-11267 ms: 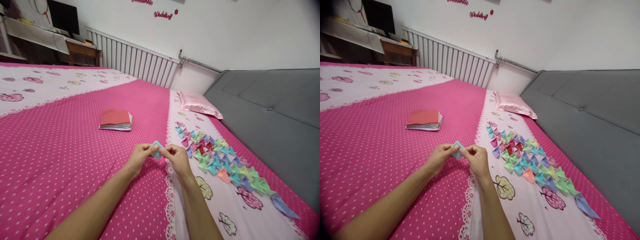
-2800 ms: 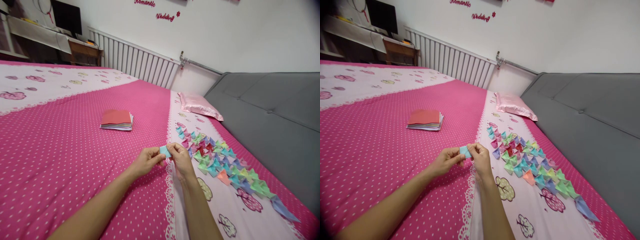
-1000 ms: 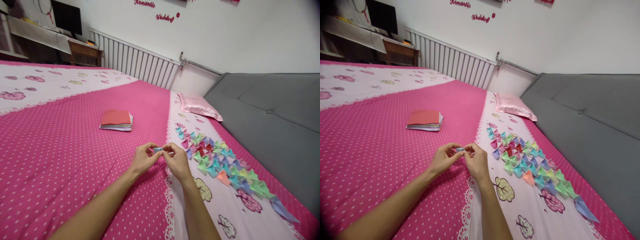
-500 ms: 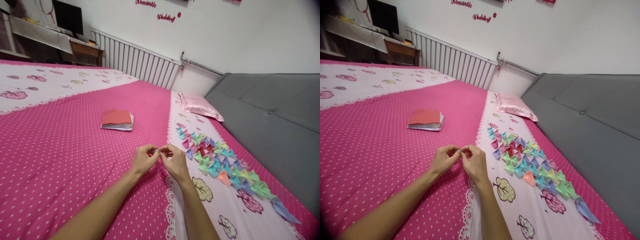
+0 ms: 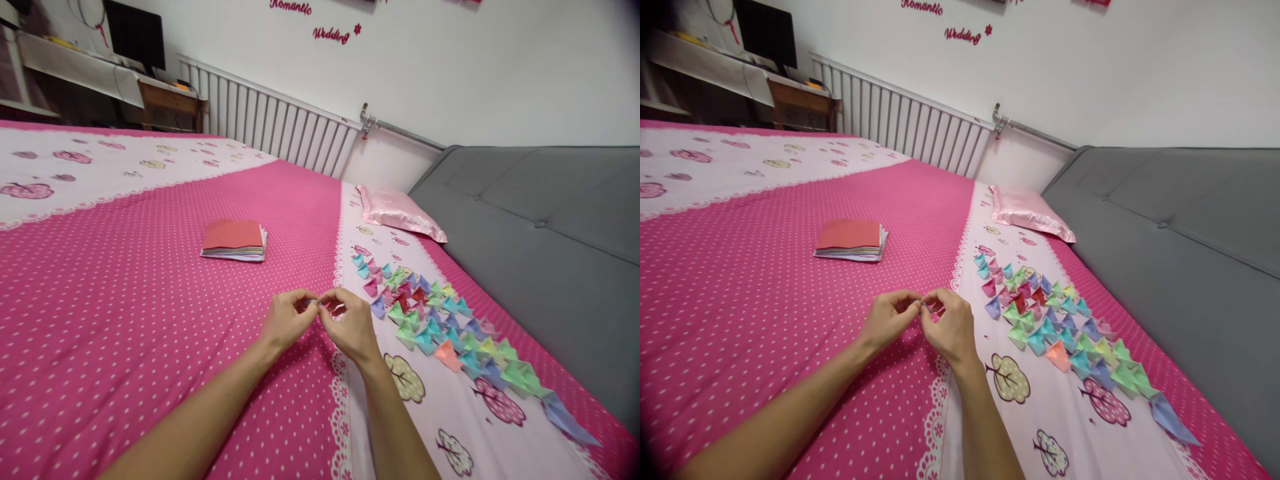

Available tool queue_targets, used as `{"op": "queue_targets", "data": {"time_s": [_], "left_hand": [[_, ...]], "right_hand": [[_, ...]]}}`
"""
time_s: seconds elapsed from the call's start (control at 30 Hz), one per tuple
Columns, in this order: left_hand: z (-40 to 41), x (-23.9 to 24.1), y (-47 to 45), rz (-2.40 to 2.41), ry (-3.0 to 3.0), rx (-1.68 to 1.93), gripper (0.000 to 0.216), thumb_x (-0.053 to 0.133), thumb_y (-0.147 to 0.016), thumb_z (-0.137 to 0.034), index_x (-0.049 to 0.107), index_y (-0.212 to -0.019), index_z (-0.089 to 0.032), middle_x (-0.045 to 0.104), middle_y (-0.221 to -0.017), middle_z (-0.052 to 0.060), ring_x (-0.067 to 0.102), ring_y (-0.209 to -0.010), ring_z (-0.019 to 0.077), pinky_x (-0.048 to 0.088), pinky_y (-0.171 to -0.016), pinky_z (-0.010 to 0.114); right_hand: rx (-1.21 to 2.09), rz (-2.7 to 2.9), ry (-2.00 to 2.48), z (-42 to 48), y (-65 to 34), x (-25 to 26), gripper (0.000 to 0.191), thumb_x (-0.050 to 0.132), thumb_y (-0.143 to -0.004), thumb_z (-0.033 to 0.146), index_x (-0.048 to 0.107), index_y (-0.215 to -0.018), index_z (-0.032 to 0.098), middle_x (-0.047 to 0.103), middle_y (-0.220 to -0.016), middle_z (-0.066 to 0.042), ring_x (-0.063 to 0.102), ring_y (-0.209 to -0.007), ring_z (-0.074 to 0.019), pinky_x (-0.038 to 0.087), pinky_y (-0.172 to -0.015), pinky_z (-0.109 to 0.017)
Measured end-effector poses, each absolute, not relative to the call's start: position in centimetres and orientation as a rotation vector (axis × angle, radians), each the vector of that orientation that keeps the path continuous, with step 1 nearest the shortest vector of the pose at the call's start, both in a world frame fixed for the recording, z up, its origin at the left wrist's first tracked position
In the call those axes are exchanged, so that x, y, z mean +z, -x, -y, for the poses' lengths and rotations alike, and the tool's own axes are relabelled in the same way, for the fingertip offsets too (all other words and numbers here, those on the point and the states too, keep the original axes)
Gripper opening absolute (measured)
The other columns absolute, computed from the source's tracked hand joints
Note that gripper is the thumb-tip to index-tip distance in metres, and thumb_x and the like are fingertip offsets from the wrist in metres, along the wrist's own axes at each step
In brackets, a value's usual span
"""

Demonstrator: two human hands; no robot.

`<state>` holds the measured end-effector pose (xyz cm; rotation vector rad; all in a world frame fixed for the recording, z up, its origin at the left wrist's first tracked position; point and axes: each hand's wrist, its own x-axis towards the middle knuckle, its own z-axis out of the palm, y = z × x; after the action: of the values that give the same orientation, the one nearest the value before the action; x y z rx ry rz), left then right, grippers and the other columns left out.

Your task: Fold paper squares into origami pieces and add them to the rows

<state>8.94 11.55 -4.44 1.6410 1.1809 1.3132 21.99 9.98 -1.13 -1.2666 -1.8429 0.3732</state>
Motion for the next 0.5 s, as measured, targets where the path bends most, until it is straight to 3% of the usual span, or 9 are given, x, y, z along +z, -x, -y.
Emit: {"op": "queue_targets", "data": {"time_s": [0.3, 0.5], "left_hand": [[-11.53, -4.38, -8.97, -1.161, -1.641, 1.325, 0.021, 0.052, -0.073, -0.024, 0.068, -0.082, -0.013, 0.070, -0.076, 0.006, 0.064, -0.067, 0.0169, 0.049, -0.063, 0.026], [-11.16, -3.80, -8.95, -1.174, -1.651, 1.358, 0.020, 0.052, -0.073, -0.021, 0.068, -0.082, -0.013, 0.070, -0.077, 0.006, 0.064, -0.068, 0.0166, 0.050, -0.063, 0.026]], "right_hand": [[0.406, 1.793, 1.273, -9.80, -22.06, -0.77, 0.010, 0.055, -0.071, 0.024, 0.063, -0.076, 0.020, 0.066, -0.074, -0.003, 0.059, -0.064, -0.0162, 0.046, -0.061, -0.028], [0.631, 1.637, 1.331, -10.33, -22.49, -1.43, 0.019, 0.059, -0.070, 0.029, 0.063, -0.085, 0.018, 0.067, -0.080, -0.006, 0.064, -0.074, -0.0190, 0.050, -0.069, -0.030]]}}
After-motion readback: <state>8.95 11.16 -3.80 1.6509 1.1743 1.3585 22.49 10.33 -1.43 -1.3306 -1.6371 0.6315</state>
